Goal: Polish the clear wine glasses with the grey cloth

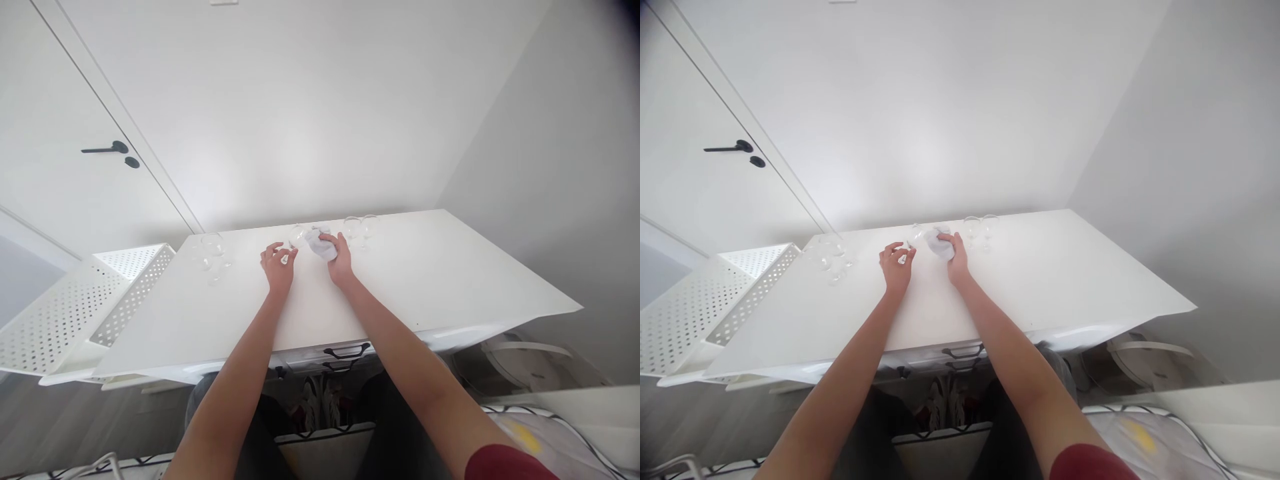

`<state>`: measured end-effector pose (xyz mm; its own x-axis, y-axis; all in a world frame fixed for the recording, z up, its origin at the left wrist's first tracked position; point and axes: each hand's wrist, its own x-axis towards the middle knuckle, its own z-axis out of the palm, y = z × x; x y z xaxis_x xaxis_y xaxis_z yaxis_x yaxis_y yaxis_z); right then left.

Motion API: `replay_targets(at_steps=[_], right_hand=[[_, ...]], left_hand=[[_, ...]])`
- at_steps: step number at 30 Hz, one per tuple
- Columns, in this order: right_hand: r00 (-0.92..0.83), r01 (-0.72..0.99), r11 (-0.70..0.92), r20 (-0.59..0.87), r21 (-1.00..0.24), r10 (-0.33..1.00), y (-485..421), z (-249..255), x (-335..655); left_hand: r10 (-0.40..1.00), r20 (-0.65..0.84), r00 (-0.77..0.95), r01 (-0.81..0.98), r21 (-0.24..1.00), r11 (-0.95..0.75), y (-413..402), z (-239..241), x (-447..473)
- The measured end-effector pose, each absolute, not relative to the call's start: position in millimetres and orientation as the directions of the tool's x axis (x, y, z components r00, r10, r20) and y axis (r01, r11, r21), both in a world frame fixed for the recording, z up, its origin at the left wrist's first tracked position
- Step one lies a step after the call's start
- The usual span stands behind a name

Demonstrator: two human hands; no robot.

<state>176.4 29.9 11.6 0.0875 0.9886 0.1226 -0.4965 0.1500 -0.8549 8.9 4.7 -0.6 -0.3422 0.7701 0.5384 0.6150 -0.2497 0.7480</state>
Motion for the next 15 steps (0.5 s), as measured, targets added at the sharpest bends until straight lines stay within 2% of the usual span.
replay_targets(at_steps=[2, 4, 7, 11, 13, 15], right_hand=[[0.042, -0.477, 0.127, 0.122, -0.869, 0.992, 31, 9, 175], [0.068, -0.420, 0.160, 0.145, -0.893, 0.987, 31, 6, 175], [0.083, -0.410, 0.203, 0.186, -0.889, 0.979, 30, 2, 173], [0.034, -0.451, 0.136, 0.135, -0.882, 0.990, 30, 3, 171], [0.019, -0.474, 0.098, 0.101, -0.875, 0.995, 31, 3, 171], [0.043, -0.492, 0.082, 0.070, -0.867, 0.997, 34, 0, 171]], left_hand=[[0.836, 0.476, -0.274, 0.472, 0.824, -0.314, 7, -2, 10], [0.892, 0.403, -0.204, 0.337, 0.884, -0.322, 9, -3, 12], [0.946, 0.290, -0.144, 0.195, 0.946, -0.260, 11, -5, 13], [0.978, 0.157, -0.136, -0.049, 0.985, -0.165, 12, -4, 16], [0.976, 0.129, -0.172, -0.088, 0.985, -0.146, 12, -3, 16], [0.967, 0.139, -0.214, -0.050, 0.987, -0.153, 12, -3, 15]])
